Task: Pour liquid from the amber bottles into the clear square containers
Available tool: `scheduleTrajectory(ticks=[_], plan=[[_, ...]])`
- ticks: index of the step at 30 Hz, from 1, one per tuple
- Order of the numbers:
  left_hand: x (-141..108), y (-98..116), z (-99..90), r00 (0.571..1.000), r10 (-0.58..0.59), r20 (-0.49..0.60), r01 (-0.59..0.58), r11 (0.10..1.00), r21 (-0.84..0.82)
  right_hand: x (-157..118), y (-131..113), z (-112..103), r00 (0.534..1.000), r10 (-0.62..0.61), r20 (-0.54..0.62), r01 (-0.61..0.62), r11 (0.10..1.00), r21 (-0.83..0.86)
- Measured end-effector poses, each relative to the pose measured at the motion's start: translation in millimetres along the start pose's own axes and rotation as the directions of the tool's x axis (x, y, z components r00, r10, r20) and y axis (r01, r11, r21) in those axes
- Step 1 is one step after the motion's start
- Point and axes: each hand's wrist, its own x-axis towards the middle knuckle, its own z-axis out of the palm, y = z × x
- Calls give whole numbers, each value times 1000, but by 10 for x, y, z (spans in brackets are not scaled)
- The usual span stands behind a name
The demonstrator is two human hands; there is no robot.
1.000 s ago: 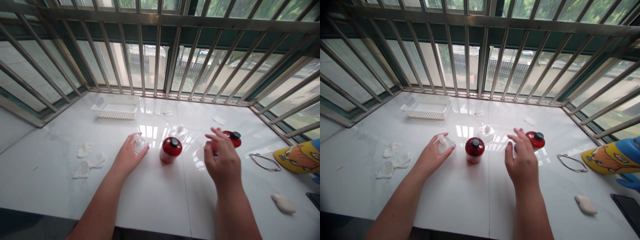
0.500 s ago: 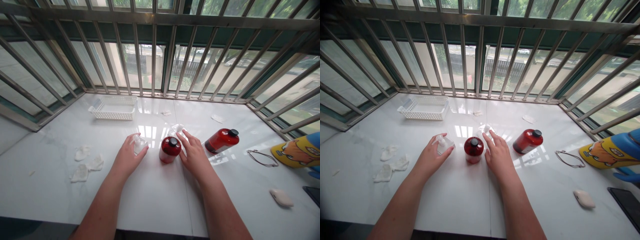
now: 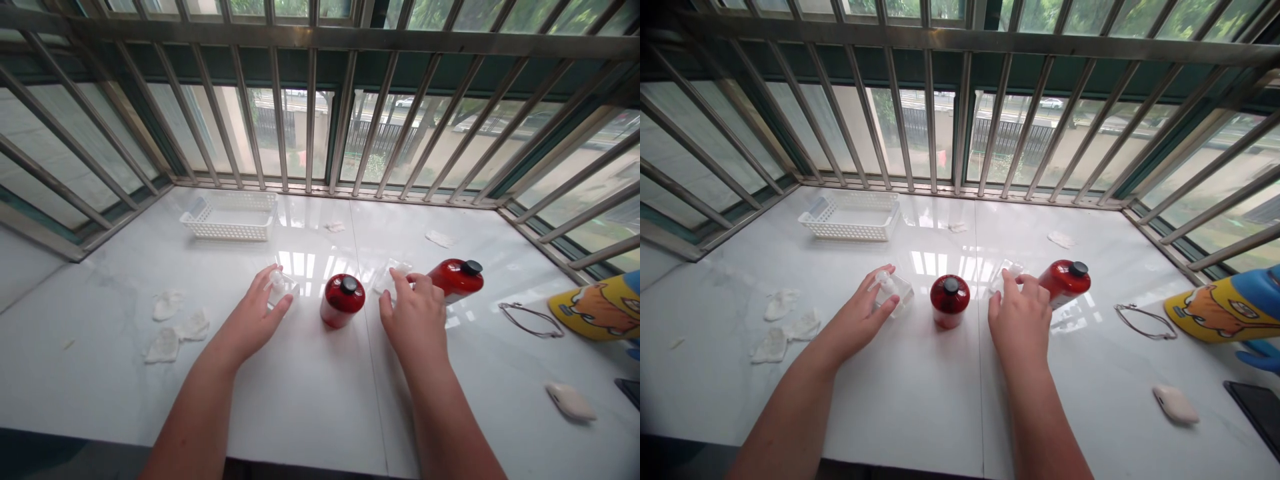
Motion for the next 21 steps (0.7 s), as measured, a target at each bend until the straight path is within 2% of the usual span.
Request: scheduleTrajectory(ticks=[3,5,7,9,12,15,19,21], plan=[[-7,-28,-19,999,43,-8,-43,998,-48,27,-25,-126,993,-25,-112,43,985,167],[6,-21,-7,996,72,-54,-76,994,-75,29,-126,-240,991,-62,-116,102,922,373],[22,-2,8,993,72,-91,-82,990,-114,7,-283,-338,993,-120,-14,105,805,583],[36,18,19,994,43,-101,-60,985,-164,-36,-464,-394,977,-184,107,53,698,714],[51,36,23,994,-6,-112,-19,975,-220,-118,-714,-410,960,-225,168,2,604,797],[68,42,35,988,-50,-147,15,973,-230,-194,-888,-406,961,-198,191,-58,533,844],[88,31,69,976,-101,-195,45,961,-274,-265,-972,-410,945,-97,311,-248,406,880],[92,24,77,977,-119,-177,65,956,-287,-280,-960,-407,937,-51,345,-309,338,889]])
